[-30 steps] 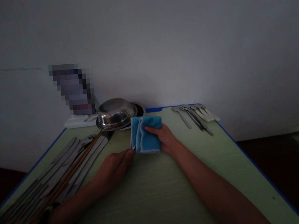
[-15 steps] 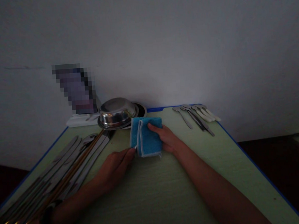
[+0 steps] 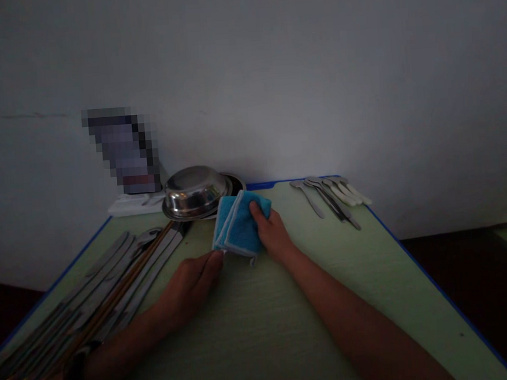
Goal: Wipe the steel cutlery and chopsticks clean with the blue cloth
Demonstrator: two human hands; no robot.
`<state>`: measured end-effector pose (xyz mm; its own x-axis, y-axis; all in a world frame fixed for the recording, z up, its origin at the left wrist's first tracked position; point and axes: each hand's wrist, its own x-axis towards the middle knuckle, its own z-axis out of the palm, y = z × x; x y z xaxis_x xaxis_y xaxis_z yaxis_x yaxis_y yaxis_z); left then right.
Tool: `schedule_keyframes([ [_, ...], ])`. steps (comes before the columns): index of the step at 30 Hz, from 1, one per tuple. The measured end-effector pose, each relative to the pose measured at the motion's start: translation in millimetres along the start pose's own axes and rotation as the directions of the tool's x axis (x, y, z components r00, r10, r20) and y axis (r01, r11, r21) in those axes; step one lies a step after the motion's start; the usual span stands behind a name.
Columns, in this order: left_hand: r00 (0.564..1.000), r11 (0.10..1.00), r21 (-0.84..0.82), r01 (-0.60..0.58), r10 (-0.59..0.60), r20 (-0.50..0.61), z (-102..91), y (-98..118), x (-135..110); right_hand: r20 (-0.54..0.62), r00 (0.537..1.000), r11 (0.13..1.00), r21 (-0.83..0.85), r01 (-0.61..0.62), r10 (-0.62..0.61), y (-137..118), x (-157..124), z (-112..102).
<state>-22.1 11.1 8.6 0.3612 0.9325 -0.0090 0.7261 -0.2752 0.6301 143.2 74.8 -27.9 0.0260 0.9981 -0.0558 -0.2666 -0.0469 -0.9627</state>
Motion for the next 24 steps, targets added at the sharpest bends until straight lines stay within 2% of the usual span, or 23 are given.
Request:
schedule_keyframes([
  [3,1.000,0.999,-0.039,0.005,-0.005,-0.002,-1.3,0,1,0.121,0.992,0.998,0.047,-0.050,0.044,-6,-1,-1],
  [6,1.000,0.998,-0.065,0.027,-0.028,-0.011,-2.3,0,1,0.195,0.976,0.994,0.042,-0.104,0.094,-12,-3,-4],
  [12,1.000,1.000,0.001,0.022,-0.022,0.019,-1.7,0,1,0.341,0.926,0.977,0.069,-0.199,0.165,-18,-4,-9],
  [24,0.996,0.982,0.179,-0.058,0.043,0.082,0.8,-1,1,0.270,0.928,0.926,0.207,-0.316,0.257,-20,-3,-7],
])
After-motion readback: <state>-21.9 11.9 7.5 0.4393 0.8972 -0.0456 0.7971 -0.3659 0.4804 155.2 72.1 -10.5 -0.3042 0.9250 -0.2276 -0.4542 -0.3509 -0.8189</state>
